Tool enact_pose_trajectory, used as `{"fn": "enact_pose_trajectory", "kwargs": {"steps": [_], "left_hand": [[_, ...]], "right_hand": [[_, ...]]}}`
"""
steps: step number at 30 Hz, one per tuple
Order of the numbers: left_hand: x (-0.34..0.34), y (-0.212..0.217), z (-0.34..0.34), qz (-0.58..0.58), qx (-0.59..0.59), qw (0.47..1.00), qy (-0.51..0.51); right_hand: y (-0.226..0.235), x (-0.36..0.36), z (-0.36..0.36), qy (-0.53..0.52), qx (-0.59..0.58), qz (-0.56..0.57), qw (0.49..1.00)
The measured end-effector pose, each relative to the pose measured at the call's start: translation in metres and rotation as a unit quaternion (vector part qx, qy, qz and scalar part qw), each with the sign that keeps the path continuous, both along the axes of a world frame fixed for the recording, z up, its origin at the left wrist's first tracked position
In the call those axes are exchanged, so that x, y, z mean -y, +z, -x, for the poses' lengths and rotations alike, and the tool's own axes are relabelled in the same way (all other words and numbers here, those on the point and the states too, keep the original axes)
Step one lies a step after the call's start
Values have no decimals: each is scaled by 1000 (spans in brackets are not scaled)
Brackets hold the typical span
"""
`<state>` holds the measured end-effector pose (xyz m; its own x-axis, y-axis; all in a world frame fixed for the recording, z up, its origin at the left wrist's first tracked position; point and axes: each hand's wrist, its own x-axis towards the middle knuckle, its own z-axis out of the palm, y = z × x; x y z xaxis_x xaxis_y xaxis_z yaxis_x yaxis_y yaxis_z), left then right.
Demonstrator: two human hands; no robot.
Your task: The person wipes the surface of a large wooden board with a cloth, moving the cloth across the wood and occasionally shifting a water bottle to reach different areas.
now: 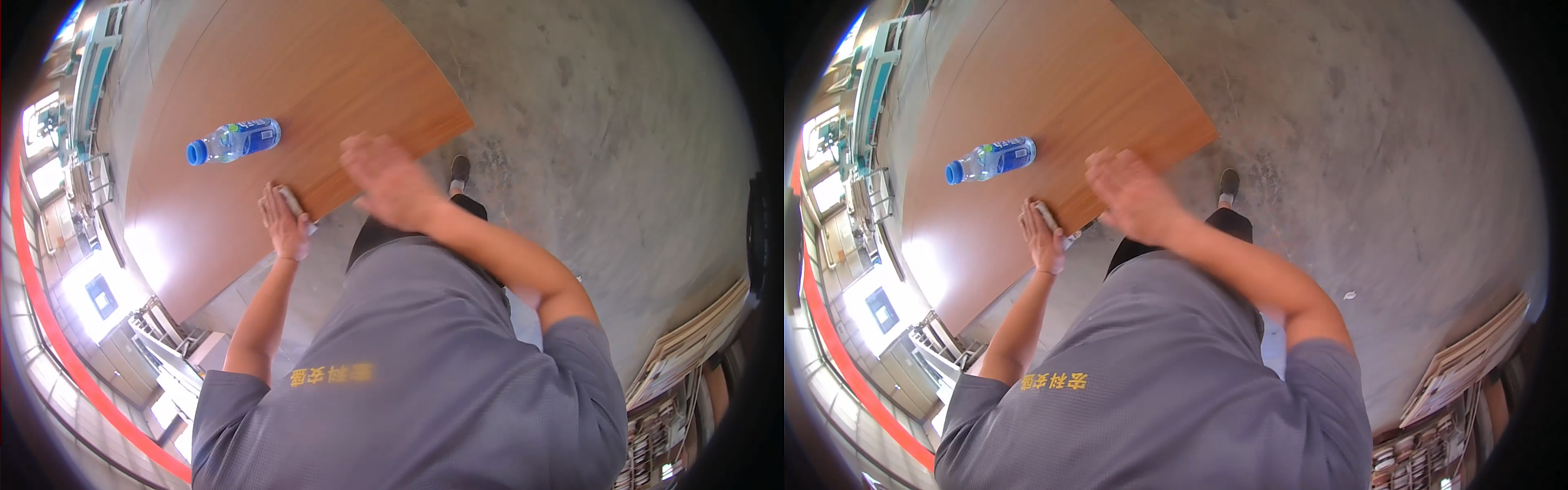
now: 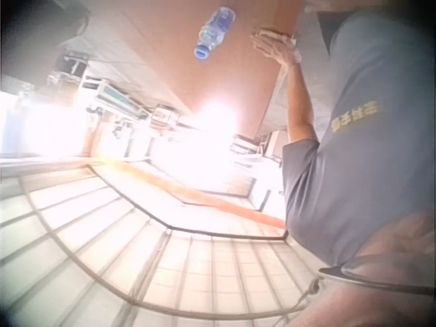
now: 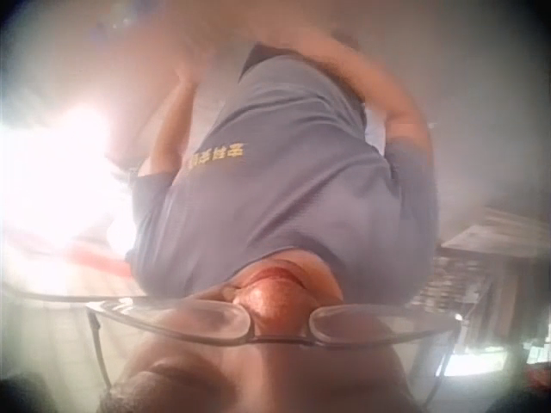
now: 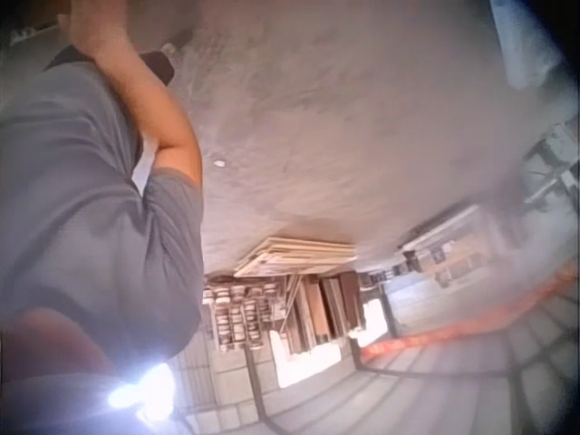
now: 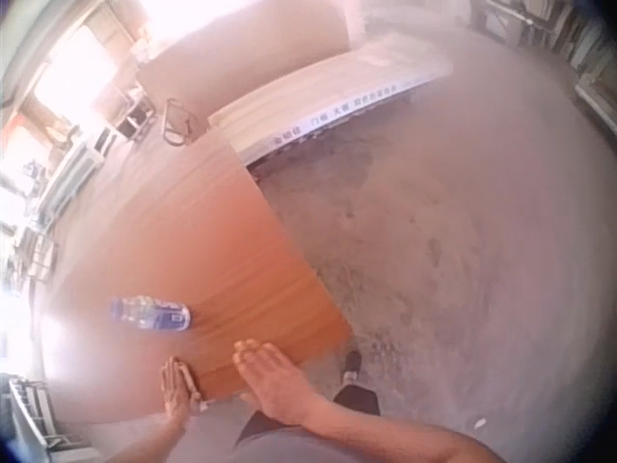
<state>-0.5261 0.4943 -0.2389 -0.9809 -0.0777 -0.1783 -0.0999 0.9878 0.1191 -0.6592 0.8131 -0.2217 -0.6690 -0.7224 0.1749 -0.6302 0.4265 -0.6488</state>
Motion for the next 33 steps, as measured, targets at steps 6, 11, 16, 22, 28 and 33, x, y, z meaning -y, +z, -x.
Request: {"fn": "enact_pose_trajectory", "kwargs": {"steps": [6, 11, 16, 22, 28, 33], "left_hand": [[6, -3, -15, 26, -65, 995, 68], [-91, 13, 123, -28, -15, 996, -84], [-184, -16, 287, -66, -158, 985, -11], [-258, -14, 231, -138, -66, 950, -272], [-183, -6, 253, -29, -122, 991, -39], [-217, -23, 167, -173, -160, 956, -172]], "right_hand": [[-37, -46, 60, -72, -64, -100, 990], [-93, -228, 98, -306, 68, -342, 886], [-98, -214, 9, -254, 174, -159, 938], [-125, -264, -91, -249, 294, -206, 900], [-153, -315, -141, -330, 377, -223, 836], [-234, -333, -133, -282, 318, -213, 880]]}}
